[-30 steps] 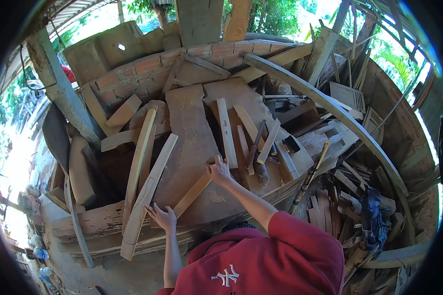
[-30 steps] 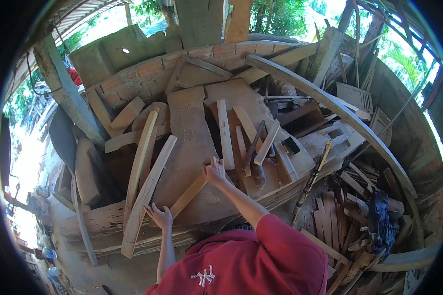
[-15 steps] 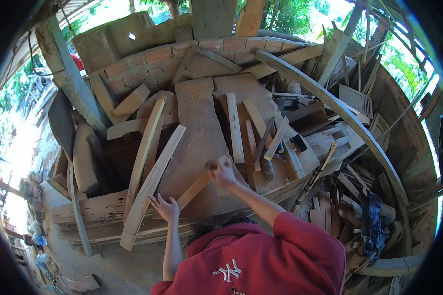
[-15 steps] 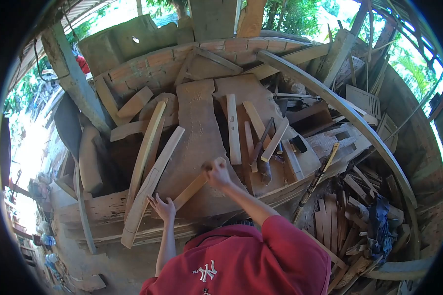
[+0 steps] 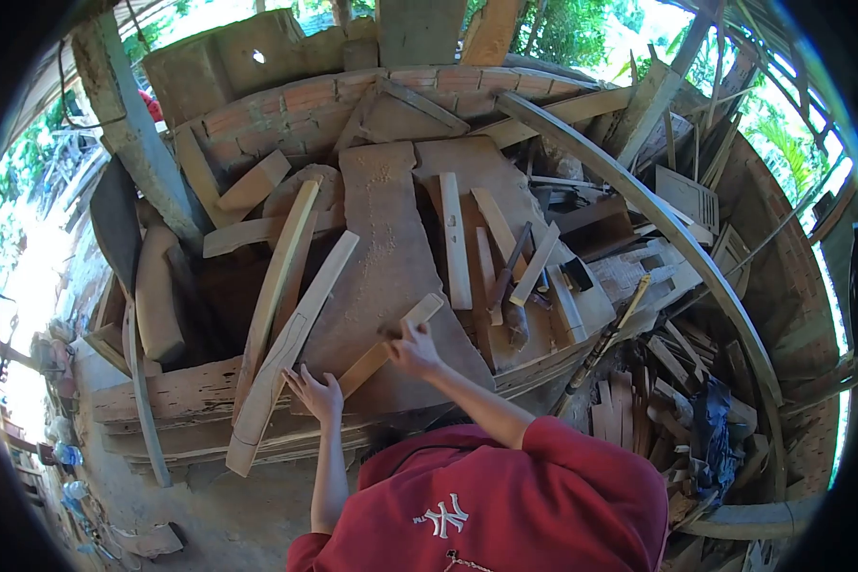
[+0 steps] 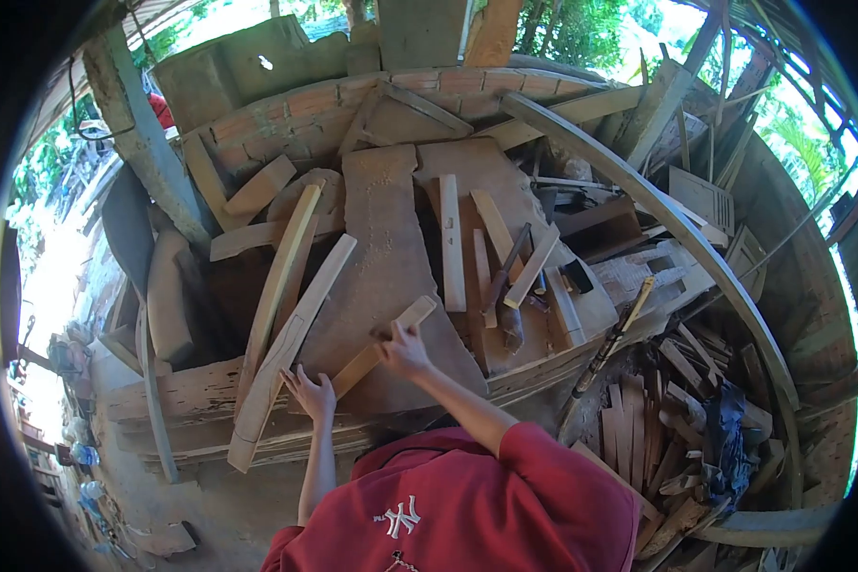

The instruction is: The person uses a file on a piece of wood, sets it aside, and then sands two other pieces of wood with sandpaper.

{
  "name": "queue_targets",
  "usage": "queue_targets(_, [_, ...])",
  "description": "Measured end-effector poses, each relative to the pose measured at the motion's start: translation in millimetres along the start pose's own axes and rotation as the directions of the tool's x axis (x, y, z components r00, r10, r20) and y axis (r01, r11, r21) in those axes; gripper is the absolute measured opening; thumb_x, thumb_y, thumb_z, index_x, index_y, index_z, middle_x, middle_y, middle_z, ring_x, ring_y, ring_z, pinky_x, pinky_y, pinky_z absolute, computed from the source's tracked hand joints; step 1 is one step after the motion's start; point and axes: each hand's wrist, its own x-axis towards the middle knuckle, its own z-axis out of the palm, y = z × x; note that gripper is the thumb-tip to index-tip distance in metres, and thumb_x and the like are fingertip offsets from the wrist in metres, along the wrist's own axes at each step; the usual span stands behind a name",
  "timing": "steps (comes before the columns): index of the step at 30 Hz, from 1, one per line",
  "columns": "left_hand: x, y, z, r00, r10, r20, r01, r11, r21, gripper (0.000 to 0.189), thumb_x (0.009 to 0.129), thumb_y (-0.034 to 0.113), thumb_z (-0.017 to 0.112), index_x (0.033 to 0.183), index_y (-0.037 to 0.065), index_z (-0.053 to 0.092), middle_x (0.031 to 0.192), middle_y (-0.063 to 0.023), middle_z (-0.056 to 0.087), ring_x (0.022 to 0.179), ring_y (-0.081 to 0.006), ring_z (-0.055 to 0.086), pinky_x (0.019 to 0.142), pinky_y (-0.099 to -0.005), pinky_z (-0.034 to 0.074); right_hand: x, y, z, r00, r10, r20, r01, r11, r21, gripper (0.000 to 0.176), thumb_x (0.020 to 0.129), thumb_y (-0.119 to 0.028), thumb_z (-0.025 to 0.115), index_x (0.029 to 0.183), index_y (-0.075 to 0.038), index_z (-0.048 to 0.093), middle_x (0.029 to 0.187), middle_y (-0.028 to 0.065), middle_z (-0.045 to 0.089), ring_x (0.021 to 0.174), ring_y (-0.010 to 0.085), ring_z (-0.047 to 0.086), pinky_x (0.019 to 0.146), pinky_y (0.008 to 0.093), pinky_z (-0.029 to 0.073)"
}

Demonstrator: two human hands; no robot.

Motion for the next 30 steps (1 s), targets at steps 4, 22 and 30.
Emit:
queue_targets(4, [-1,-2,-4,1.000,-0.006,-0.010,0.006,1.000,0.013,0.057,0.084,0.020,0.057,0.133,-0.007,0.044,0.153,-0.0300,0.019,0.145,-0.0404,0.012,0.118,-0.0482,0.017,33,62,-19,0.991,0.109,-0.079,-0.120,0.982,-0.148,0.027,0.085,-0.027,0.063,0.070,-0.007,0.070,0.104,0.0153,0.059,0.102,0.0286,0.055,0.083,0.0487,0.036])
queue_targets(22, [-2,-4,5,0.997,0.047,-0.061,-0.047,0.999,-0.009,0.056,0.084,0.019,0.057,0.131,-0.008,0.045,0.150,-0.0316,0.022,0.143,-0.0423,0.016,0.117,-0.0484,0.020,46,48,-21,0.970,0.240,-0.026,-0.238,0.929,-0.283,0.027,0.088,-0.026,0.059,0.080,-0.002,0.070,0.103,0.0163,0.054,0.097,0.0315,0.054,0.085,0.0436,0.041])
queue_targets(30, [-1,-1,2,0.996,0.044,-0.083,-0.046,0.999,-0.018,0.055,0.084,0.019,0.056,0.131,-0.008,0.045,0.149,-0.0312,0.026,0.144,-0.0419,0.017,0.117,-0.0480,0.019,18,-44,11,0.978,0.002,0.208,0.009,0.999,-0.053,0.022,0.088,-0.022,0.057,0.091,-0.001,0.066,0.104,0.0136,0.053,0.101,0.0310,0.053,0.088,0.0422,0.040])
